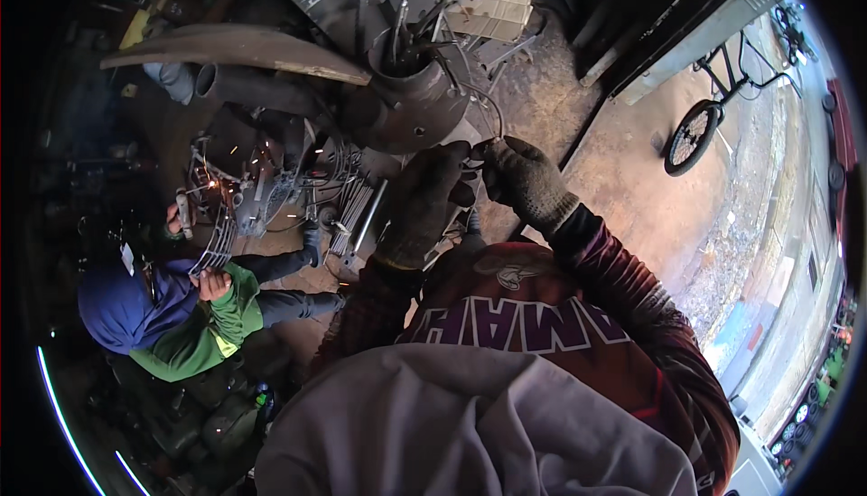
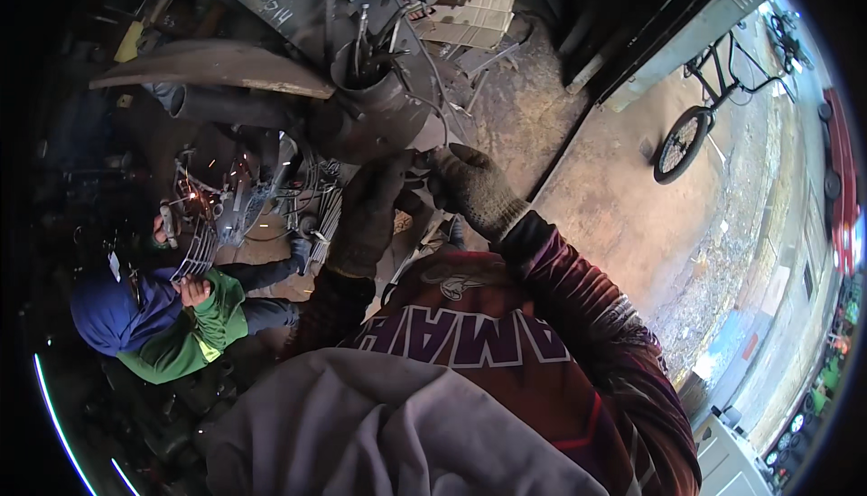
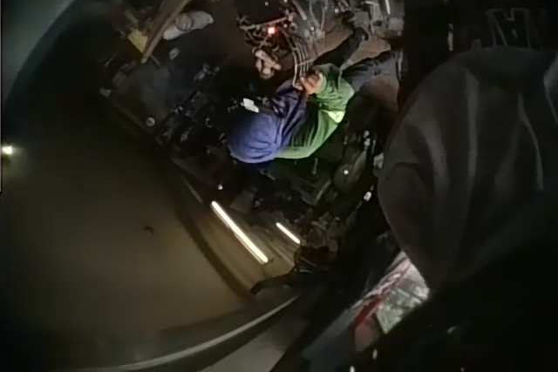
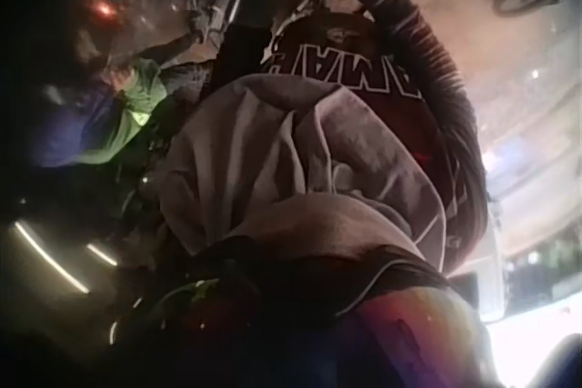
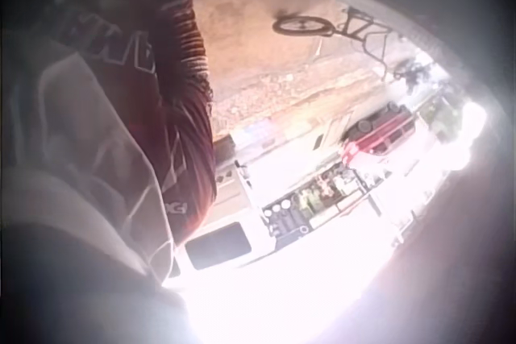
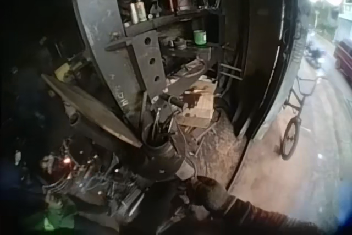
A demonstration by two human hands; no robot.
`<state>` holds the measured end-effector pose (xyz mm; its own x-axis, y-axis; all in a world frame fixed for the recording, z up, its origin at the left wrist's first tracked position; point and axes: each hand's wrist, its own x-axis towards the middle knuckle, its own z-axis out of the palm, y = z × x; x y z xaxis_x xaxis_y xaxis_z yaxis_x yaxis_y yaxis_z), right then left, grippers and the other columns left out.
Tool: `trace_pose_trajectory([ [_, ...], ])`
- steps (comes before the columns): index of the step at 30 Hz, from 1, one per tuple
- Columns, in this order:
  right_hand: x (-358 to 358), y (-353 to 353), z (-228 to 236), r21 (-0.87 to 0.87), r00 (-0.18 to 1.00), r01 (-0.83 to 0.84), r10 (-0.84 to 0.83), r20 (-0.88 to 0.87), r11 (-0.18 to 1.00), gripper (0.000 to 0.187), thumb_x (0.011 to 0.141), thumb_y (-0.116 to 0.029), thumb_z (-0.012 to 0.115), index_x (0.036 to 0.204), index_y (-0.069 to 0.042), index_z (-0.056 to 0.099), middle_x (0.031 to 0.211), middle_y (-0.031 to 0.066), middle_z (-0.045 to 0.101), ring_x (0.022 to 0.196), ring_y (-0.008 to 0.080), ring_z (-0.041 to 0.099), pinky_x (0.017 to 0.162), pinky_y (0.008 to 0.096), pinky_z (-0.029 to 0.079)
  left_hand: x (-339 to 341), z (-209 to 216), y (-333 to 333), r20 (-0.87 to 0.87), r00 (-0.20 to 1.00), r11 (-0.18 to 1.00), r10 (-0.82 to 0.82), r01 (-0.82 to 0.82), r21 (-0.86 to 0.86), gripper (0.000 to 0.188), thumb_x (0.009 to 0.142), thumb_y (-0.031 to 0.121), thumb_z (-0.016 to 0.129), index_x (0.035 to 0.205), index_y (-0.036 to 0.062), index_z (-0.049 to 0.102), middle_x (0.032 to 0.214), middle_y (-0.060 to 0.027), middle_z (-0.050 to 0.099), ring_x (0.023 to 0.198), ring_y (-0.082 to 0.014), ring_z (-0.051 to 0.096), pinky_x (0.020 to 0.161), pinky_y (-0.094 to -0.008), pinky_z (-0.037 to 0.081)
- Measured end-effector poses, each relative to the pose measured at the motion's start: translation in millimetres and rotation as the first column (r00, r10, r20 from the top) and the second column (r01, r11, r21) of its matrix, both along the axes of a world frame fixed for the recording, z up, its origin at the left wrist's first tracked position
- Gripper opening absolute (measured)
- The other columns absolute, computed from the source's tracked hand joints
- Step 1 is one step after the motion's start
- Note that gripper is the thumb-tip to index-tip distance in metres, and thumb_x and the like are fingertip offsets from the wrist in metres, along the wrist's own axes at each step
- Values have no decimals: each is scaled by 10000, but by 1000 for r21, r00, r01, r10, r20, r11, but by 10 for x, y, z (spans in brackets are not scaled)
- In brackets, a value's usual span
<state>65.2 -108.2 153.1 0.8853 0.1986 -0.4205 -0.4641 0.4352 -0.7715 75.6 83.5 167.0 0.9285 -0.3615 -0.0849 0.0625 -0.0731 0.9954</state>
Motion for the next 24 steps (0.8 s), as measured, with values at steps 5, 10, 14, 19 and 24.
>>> trace_pose_trajectory([
  [5,-20,29,-163,-267,984,-175,175,-23,948,451,1040,-388,550,1322,-40,603,915,48,668,701,113,607,631,250,494,90,-295,351,259,959,970,118,-166,175,325,1026,267,574,1236,27,637,1039,-40,674,858,-103,652,721,-286,540],
  [10,-122,-6,-368,-256,971,-238,227,-74,937,458,1034,-387,563,1334,-41,591,941,49,666,734,117,601,685,258,503,241,-604,898,-118,968,972,222,-210,108,283,1016,265,570,1147,33,664,967,-16,673,855,-106,643,773,-305,518],
  [14,-99,47,-414,-265,971,-235,212,-114,935,438,1031,-372,570,1324,-48,599,932,49,665,743,120,609,685,260,503,467,-956,1221,-174,956,968,236,-216,125,303,1009,289,568,1118,24,667,950,-20,679,790,-99,646,713,-254,527],
  [19,-65,81,-498,-262,972,-216,181,-151,941,413,1029,-357,574,1307,-53,611,924,45,663,744,117,605,681,256,499,685,-700,1227,-345,914,977,214,-198,81,282,974,266,581,1073,19,675,924,-18,665,798,-109,626,720,-263,511],
  [24,-70,176,-428,-287,971,-204,158,-177,936,403,1022,-349,578,1301,-61,618,916,32,651,731,103,575,677,246,484,950,-434,1315,-265,942,968,208,-159,193,300,922,317,619,988,30,678,758,-15,599,660,-113,599,606,-267,510],
])
